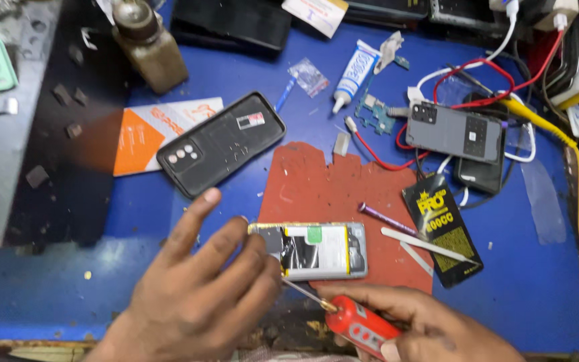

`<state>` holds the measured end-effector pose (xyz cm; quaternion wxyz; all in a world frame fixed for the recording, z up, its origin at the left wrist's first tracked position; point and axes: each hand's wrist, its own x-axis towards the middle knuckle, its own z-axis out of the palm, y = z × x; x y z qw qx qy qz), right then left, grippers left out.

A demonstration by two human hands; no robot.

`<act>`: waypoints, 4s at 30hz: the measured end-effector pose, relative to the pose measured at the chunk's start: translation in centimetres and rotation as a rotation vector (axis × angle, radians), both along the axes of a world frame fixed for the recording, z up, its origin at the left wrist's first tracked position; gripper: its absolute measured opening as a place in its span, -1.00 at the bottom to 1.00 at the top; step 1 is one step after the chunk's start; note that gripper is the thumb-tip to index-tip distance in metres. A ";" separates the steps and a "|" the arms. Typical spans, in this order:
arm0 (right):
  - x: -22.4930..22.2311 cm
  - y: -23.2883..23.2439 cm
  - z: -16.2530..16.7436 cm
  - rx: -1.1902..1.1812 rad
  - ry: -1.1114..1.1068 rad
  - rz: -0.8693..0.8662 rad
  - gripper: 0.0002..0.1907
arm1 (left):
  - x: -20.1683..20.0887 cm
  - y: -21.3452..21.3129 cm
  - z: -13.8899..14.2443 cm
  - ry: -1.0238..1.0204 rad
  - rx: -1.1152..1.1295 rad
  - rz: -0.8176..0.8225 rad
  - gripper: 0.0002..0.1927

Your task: The person reassembles a disassembled smartphone on a workbench. They align the back cover, press the edges, and use a screwdriver to fasten screws around the frame. The phone is then powered on and unlocked to confirm functionality.

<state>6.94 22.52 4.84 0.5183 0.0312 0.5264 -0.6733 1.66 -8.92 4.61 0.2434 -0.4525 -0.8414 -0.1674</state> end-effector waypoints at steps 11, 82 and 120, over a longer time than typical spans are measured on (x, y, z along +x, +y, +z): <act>1.3 -0.5 0.2 -0.205 -0.074 -0.052 0.03 | 0.7 0.0 1.2 -0.007 -0.063 0.076 -0.87; 1.3 1.8 -0.2 0.028 0.092 -0.233 0.00 | 2.6 -1.5 -5.6 -0.514 0.340 0.352 -0.70; -1.6 6.1 -2.1 1.571 1.398 0.239 -0.44 | 3.4 0.3 -11.5 -0.803 0.378 0.187 -0.22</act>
